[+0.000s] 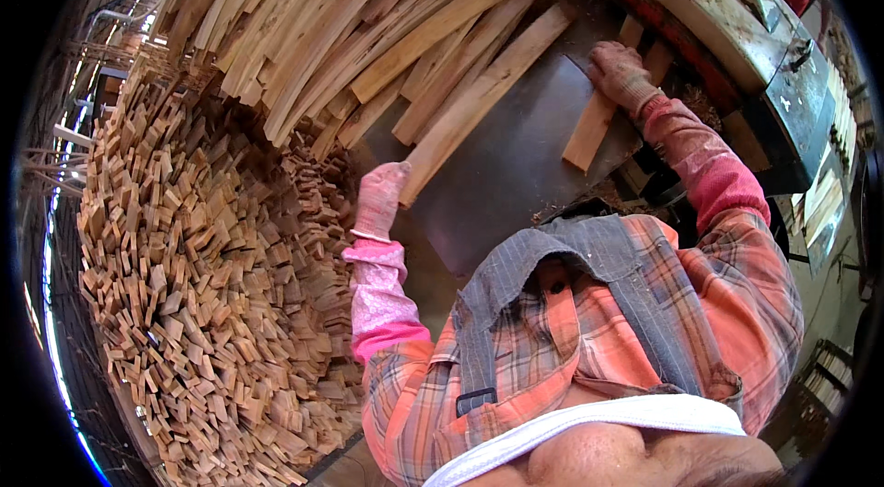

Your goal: The person stands at a workbench and repeatedly feeds wooden planks into a machine, likely a planer or saw, to process them. They handle the planks with gloved hands, moving them from a stack on the left to the machine and then stacking the processed pieces on the right.

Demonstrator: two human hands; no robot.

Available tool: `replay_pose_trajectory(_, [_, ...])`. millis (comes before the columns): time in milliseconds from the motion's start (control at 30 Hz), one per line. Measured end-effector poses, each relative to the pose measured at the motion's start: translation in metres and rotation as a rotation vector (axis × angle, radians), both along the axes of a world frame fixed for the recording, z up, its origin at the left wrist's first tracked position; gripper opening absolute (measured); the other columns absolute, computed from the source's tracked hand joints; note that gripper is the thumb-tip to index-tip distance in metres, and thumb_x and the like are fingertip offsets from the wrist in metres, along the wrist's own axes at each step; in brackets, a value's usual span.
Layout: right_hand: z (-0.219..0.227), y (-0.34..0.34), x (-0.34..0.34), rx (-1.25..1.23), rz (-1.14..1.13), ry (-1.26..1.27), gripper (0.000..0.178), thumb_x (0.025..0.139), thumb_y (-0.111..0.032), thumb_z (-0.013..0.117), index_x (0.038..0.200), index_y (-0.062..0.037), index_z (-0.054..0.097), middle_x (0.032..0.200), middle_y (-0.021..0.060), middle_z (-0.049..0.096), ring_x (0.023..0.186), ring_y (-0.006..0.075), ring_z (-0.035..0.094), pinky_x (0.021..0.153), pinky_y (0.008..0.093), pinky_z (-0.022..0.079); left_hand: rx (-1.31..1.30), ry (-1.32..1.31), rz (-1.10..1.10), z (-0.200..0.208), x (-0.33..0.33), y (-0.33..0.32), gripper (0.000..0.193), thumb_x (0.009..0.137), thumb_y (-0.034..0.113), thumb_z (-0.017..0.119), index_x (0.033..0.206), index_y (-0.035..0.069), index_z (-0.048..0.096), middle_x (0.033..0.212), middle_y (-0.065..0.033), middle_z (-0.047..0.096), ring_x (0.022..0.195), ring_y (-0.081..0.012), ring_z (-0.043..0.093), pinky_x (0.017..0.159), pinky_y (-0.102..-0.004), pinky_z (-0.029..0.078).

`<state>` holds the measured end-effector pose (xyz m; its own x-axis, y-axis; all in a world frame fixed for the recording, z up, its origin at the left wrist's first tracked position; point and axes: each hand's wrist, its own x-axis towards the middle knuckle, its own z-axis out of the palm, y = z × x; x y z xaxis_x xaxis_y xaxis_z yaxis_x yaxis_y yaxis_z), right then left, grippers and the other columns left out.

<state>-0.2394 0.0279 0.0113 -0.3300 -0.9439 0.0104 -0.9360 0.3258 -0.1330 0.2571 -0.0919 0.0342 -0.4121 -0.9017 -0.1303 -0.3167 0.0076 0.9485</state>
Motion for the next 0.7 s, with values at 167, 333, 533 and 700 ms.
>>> replay_pose_trajectory(167, [0.023,0.005,0.070,-0.306,0.259,-0.101,0.034,0.090,-0.029,0.066,0.119,-0.0119,0.071,0.133,0.0113,0.064,0.129,0.0332,0.057,0.107,0.0485,0.046,0.275,-0.022,-0.015,-0.006,-0.034,0.048,0.032,0.097,0.031,0.076,0.110,0.002,0.075,0.087,-0.0002,0.070,0.076,-0.0094,0.064,0.064,-0.0276,0.055])
replay_pose_trajectory(333, [0.013,-0.009,0.110,-0.200,0.276,-0.019,0.036,0.093,-0.037,0.064,0.117,-0.0113,0.073,0.131,0.0148,0.062,0.131,0.0354,0.053,0.109,0.0511,0.043,-0.332,-0.559,-0.229,0.012,-0.097,0.042,0.042,0.094,0.036,0.075,0.125,0.008,0.073,0.113,-0.0167,0.074,0.102,-0.0317,0.071,0.092,-0.0404,0.056])
replay_pose_trajectory(533, [0.012,-0.003,0.068,0.007,0.155,-0.040,0.034,0.097,-0.037,0.059,0.113,-0.0106,0.074,0.130,0.0107,0.061,0.135,0.0346,0.049,0.111,0.0512,0.040,-0.710,-1.205,-0.051,0.025,-0.107,-0.030,0.093,0.083,0.056,0.078,0.154,0.008,0.042,0.148,-0.0182,0.055,0.132,-0.0355,0.057,0.109,-0.0471,0.046])
replay_pose_trajectory(700, [0.003,0.002,0.010,0.039,0.151,-0.023,0.036,0.100,-0.037,0.053,0.112,-0.0099,0.073,0.125,0.0096,0.064,0.130,0.0310,0.053,0.108,0.0480,0.045,-0.430,-1.339,-0.226,0.060,-0.135,-0.021,0.087,0.085,0.058,0.076,0.151,0.009,0.047,0.139,-0.0178,0.062,0.127,-0.0351,0.061,0.105,-0.0469,0.048])
